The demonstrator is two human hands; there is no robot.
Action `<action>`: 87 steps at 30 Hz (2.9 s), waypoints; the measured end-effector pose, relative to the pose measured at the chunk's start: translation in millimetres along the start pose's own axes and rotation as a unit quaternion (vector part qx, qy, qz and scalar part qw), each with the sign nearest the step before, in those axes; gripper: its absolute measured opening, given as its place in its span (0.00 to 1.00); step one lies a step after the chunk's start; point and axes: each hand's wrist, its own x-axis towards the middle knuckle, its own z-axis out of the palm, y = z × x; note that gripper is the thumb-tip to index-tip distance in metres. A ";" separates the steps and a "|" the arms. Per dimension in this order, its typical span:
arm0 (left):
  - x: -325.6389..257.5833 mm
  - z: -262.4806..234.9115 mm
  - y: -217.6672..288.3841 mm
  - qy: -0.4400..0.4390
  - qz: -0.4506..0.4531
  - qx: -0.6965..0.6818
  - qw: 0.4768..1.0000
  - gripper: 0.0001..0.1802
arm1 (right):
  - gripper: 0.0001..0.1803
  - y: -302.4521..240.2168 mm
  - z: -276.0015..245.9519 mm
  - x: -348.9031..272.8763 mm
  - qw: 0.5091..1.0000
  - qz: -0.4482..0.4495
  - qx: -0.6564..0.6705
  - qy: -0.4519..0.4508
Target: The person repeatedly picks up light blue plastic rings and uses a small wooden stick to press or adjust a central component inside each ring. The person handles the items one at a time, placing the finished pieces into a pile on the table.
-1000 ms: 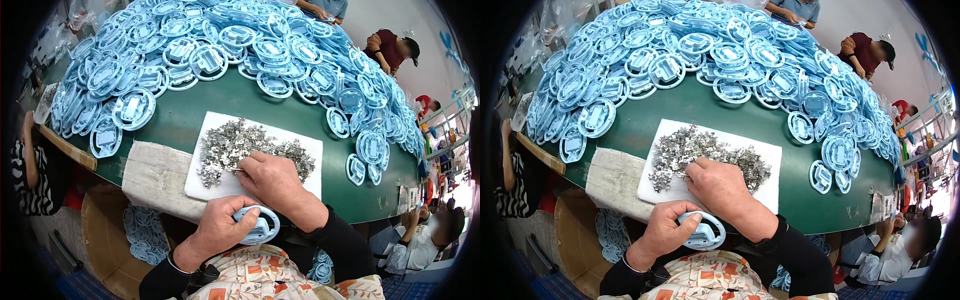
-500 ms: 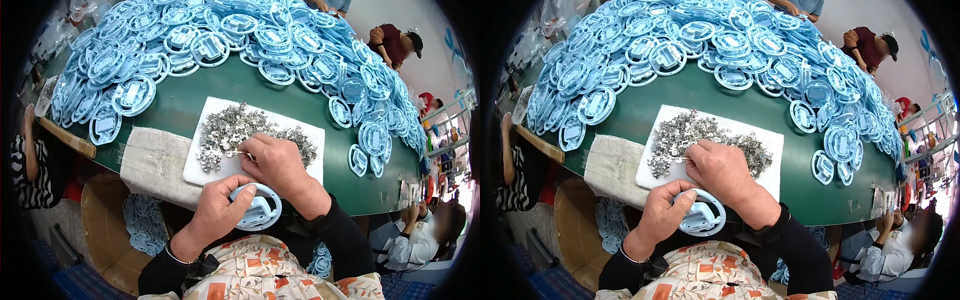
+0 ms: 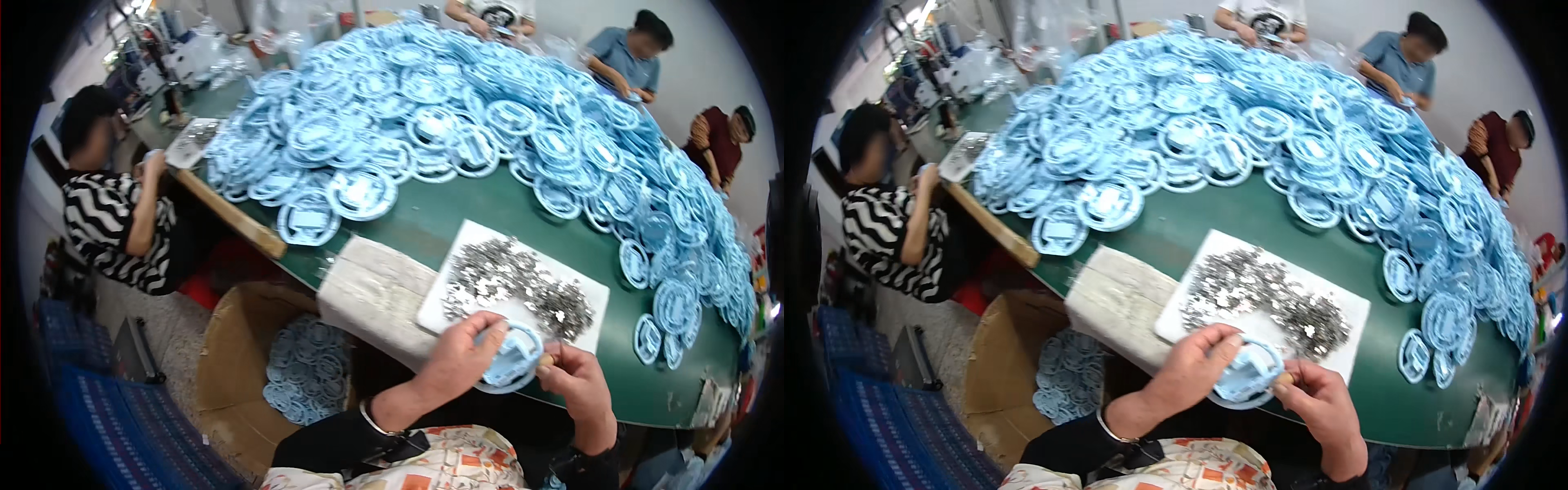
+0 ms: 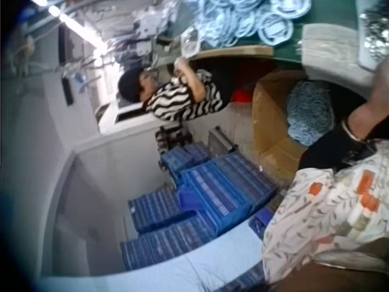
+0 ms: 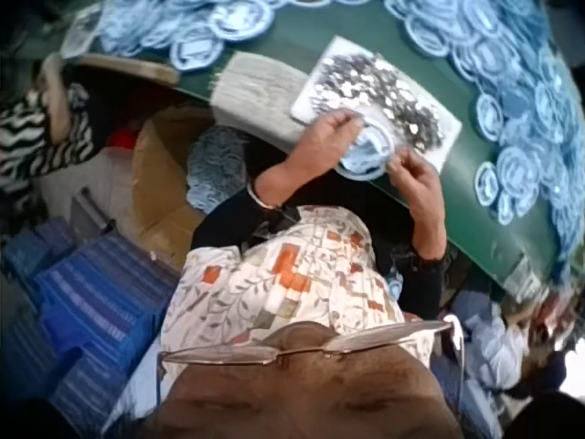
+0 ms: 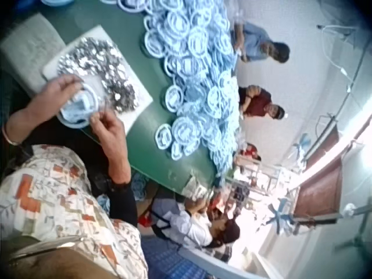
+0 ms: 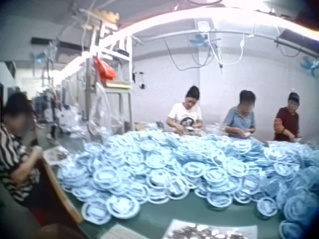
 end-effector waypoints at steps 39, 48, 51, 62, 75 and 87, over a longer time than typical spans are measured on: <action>16.7 0.6 8.7 -0.165 -0.076 0.037 0.983 0.27 | 0.05 3.6 -0.2 22.7 0.919 -0.252 -0.286 0.098; 18.1 -3.9 8.9 -0.190 -0.031 0.113 0.975 0.30 | 0.08 2.1 19.4 21.9 0.821 -0.305 -0.455 0.158; 19.3 -3.6 12.8 -0.188 -0.035 0.140 0.971 0.31 | 0.11 5.2 27.1 20.8 0.768 -0.351 -0.509 0.166; 20.4 -3.2 0.7 -0.184 -0.028 0.074 0.980 0.29 | 0.22 5.1 1.1 -4.1 0.811 -0.251 -0.510 0.137; 19.1 -2.7 3.7 -0.170 -0.026 0.094 0.981 0.27 | 0.34 19.5 2.0 2.9 0.731 -0.311 -0.594 0.127; 21.7 -0.7 4.3 -0.162 -0.028 0.112 0.980 0.28 | 0.27 5.1 7.4 4.5 0.746 -0.259 -0.602 0.118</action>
